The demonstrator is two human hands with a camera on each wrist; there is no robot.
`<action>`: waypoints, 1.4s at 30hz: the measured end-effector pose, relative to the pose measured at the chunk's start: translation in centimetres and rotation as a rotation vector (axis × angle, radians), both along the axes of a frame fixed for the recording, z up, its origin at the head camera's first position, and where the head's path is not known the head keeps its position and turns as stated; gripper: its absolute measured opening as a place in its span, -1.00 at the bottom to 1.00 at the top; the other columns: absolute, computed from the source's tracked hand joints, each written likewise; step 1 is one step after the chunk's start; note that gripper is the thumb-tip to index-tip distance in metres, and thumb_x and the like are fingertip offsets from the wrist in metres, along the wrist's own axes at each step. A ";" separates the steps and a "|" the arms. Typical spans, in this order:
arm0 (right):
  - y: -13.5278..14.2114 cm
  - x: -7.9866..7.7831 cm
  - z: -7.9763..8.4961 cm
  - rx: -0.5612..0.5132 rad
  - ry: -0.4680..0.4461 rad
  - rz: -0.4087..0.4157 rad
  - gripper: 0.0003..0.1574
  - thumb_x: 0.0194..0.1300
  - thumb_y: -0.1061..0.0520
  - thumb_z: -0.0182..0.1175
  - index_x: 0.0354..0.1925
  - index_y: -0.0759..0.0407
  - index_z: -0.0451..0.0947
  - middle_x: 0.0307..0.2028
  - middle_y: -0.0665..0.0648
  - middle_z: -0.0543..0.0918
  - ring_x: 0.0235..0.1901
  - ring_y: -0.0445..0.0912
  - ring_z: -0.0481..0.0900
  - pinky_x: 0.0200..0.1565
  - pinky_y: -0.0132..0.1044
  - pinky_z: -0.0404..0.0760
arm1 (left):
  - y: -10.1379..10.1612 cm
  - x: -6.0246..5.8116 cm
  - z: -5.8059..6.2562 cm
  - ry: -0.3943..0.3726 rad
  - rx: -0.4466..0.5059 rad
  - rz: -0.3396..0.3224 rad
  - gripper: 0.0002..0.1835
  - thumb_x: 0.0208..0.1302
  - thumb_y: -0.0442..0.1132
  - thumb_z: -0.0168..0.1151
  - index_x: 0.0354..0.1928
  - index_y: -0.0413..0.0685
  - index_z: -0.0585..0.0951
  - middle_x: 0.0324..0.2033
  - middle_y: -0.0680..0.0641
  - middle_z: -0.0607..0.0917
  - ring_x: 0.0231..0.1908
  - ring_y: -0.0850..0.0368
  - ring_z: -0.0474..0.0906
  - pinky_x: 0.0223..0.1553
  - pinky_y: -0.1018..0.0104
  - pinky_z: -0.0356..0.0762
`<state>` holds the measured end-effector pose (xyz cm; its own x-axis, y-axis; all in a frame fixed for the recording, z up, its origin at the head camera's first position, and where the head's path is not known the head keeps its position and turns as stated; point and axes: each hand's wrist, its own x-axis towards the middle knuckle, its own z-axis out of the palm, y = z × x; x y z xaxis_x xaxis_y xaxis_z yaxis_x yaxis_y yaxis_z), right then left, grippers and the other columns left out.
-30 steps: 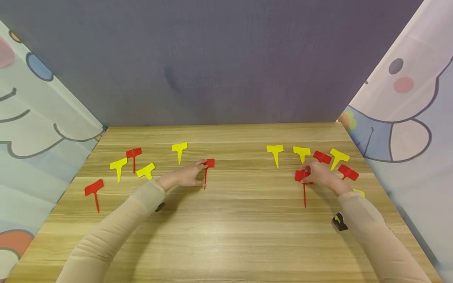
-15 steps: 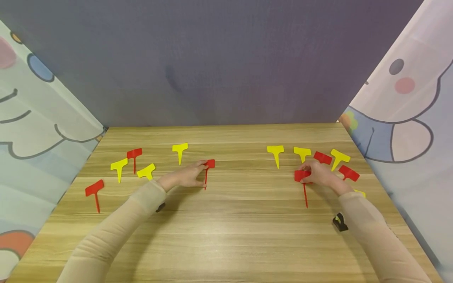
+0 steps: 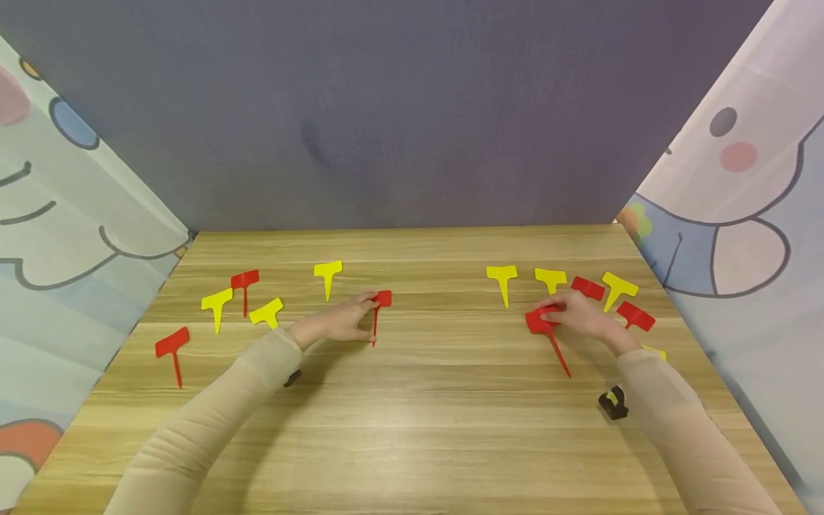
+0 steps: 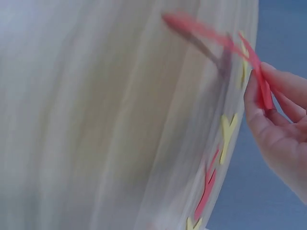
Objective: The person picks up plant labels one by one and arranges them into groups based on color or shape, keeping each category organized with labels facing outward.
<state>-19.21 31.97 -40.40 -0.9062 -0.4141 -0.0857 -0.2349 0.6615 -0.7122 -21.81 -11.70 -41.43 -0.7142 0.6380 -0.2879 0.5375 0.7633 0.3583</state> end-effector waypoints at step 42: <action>-12.5 -3.3 0.4 -0.169 -0.290 -0.161 -0.52 0.21 0.15 0.12 0.09 0.29 0.40 -0.03 0.29 0.50 -0.14 -0.05 0.51 -0.09 -0.17 0.52 | 0.1 0.1 0.1 -0.026 0.007 0.021 -0.20 0.12 -0.04 0.21 0.26 -0.36 0.12 0.31 -0.27 -0.05 0.28 -0.11 -0.03 0.25 0.14 0.06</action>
